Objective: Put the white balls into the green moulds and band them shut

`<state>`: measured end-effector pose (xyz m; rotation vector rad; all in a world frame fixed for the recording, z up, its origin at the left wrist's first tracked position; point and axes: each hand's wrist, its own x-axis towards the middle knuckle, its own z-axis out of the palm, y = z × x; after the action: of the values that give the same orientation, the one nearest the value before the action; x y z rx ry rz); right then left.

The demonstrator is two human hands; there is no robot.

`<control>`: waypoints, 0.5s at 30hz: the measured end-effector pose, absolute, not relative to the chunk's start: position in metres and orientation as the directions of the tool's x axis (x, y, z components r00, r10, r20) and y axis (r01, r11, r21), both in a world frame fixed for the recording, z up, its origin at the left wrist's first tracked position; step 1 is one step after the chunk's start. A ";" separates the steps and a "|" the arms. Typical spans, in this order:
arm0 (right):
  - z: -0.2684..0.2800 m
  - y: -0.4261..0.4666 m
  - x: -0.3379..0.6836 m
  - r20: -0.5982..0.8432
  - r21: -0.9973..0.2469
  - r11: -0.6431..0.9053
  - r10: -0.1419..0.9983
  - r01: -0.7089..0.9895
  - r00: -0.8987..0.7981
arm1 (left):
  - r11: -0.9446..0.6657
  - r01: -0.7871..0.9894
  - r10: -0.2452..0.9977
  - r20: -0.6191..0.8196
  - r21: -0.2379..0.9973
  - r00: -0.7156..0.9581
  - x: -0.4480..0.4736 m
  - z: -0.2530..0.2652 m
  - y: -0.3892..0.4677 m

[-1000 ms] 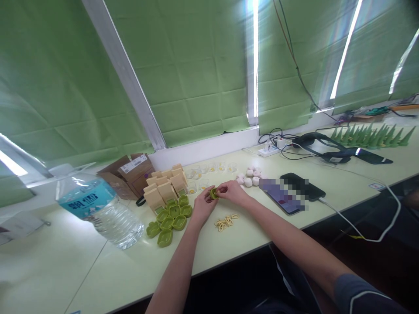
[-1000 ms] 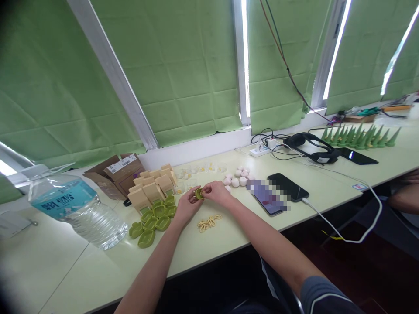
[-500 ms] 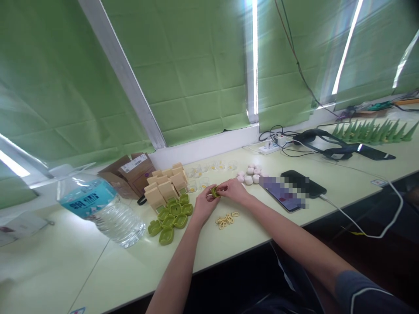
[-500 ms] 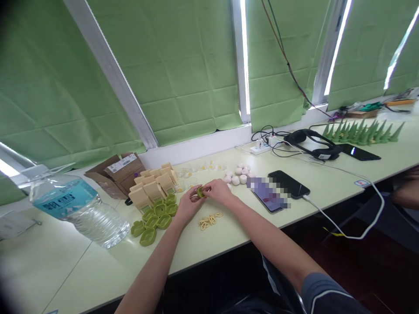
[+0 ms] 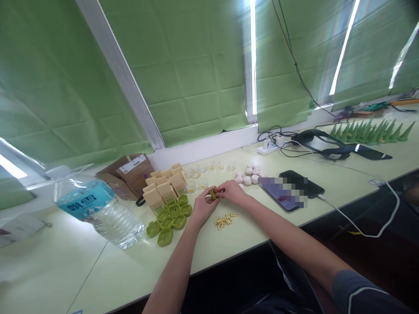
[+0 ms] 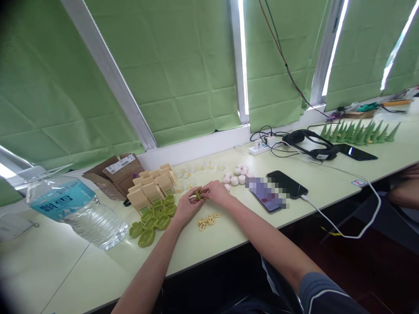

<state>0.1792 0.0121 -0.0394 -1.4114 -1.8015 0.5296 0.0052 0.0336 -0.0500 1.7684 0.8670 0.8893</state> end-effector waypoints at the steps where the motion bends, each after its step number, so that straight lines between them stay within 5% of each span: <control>1: -0.040 0.012 0.180 0.309 -0.738 0.299 0.947 0.605 -0.090 | -0.308 0.170 0.855 0.193 0.936 0.482 0.006 -0.050 0.033; 9: -0.046 0.016 0.186 0.330 -0.786 0.363 0.931 0.500 -0.156 | -0.383 0.195 0.874 0.286 0.903 0.392 0.008 -0.058 0.042; 15: -0.044 0.017 0.184 0.383 -0.826 0.344 0.924 0.446 -0.002 | -0.282 0.071 0.898 0.238 0.957 0.370 0.005 -0.053 0.044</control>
<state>0.1844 0.0172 -0.0441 -1.2587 -1.6164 0.6044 0.0052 0.0440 -0.0530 1.6458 0.8766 1.0529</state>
